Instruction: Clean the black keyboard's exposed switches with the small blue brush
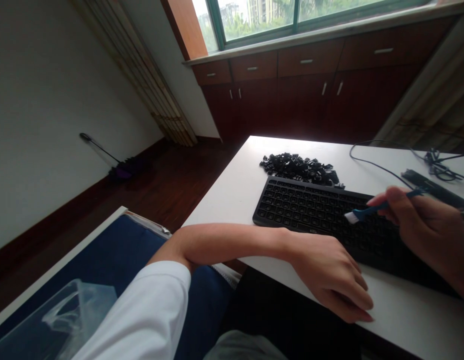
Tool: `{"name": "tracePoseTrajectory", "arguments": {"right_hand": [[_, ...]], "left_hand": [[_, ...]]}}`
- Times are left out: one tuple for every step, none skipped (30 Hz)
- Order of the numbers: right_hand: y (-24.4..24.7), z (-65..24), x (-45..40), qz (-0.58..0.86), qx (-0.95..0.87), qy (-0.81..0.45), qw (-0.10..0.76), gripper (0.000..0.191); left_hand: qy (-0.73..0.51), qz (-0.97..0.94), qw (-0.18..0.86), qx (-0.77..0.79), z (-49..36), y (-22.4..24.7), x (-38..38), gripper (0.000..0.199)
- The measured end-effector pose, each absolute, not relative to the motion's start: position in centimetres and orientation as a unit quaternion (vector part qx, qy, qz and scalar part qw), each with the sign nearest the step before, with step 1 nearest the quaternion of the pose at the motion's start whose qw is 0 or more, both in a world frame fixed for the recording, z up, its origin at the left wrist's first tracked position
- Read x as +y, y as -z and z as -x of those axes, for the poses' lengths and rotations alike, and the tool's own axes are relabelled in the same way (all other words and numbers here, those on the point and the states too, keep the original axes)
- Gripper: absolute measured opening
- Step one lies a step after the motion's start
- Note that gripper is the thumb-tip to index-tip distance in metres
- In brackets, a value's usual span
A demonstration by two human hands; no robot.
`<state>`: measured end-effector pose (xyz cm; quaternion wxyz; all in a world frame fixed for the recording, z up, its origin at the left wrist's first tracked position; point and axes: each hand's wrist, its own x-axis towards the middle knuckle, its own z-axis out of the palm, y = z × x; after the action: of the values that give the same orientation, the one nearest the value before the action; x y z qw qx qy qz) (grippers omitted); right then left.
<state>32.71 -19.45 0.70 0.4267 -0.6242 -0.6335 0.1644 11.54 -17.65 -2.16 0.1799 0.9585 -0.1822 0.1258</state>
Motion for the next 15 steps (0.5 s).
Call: {"name": "tracePoseTrajectory", "arguments": {"right_hand": [[-0.5, -33.0, -19.3, 0.616, -0.643, -0.17, 0.422, 0.035], [-0.2, -33.3, -19.2, 0.6, -0.663, -0.159, 0.418, 0.034], [0.0, -33.7, -19.0, 0.578, -0.691, -0.125, 0.416, 0.032], [0.2, -34.1, -18.7, 0.551, -0.724, -0.068, 0.409, 0.028], [0.3, -34.5, -18.5, 0.521, -0.755, 0.002, 0.398, 0.024], [0.3, -34.9, -18.3, 0.496, -0.775, 0.066, 0.387, 0.02], [0.2, -35.3, -18.2, 0.477, -0.784, 0.116, 0.38, 0.018], [0.1, -35.6, -18.0, 0.472, -0.782, 0.151, 0.377, 0.017], [-0.1, -35.9, -17.9, 0.476, -0.775, 0.172, 0.379, 0.017], [-0.3, -36.1, -17.8, 0.48, -0.769, 0.183, 0.38, 0.016], [-0.4, -36.2, -17.8, 0.484, -0.766, 0.19, 0.378, 0.016], [-0.5, -36.3, -17.7, 0.486, -0.767, 0.195, 0.37, 0.015], [-0.5, -36.3, -17.7, 0.485, -0.773, 0.197, 0.357, 0.015], [-0.5, -36.3, -17.7, 0.476, -0.785, 0.189, 0.347, 0.013], [-0.4, -36.2, -17.7, 0.465, -0.8, 0.166, 0.342, 0.012]], "left_hand": [[-0.129, -0.956, 0.203, -0.17, -11.5, 1.6, -17.7, 0.045], [-0.132, -0.953, 0.227, -0.152, -11.5, 1.0, -17.6, 0.047], [-0.135, -0.949, 0.253, -0.131, -11.4, 0.2, -17.3, 0.048], [-0.136, -0.948, 0.27, -0.102, -11.2, -0.6, -16.9, 0.047], [-0.148, -0.949, 0.272, -0.058, -10.9, -1.4, -16.1, 0.048], [-0.157, -0.952, 0.262, -0.009, -10.4, -2.2, -15.0, 0.049], [-0.167, -0.955, 0.242, 0.033, -9.8, -2.8, -13.7, 0.049], [-0.192, -0.955, 0.211, 0.075, -9.0, -3.4, -12.2, 0.048], [-0.205, -0.957, 0.176, 0.11, -8.0, -3.8, -10.6, 0.046], [-0.21, -0.955, 0.146, 0.148, -7.0, -4.0, -9.1, 0.044], [-0.219, -0.948, 0.131, 0.187, -5.8, -4.2, -7.8, 0.043], [-0.236, -0.932, 0.14, 0.239, -4.6, -4.3, -6.9, 0.043], [-0.265, -0.902, 0.174, 0.292, -3.4, -4.4, -6.5, 0.044], [-0.303, -0.862, 0.225, 0.339, -2.3, -4.3, -6.6, 0.045], [-0.342, -0.821, 0.264, 0.372, -1.3, -4.2, -7.2, 0.045]]}}
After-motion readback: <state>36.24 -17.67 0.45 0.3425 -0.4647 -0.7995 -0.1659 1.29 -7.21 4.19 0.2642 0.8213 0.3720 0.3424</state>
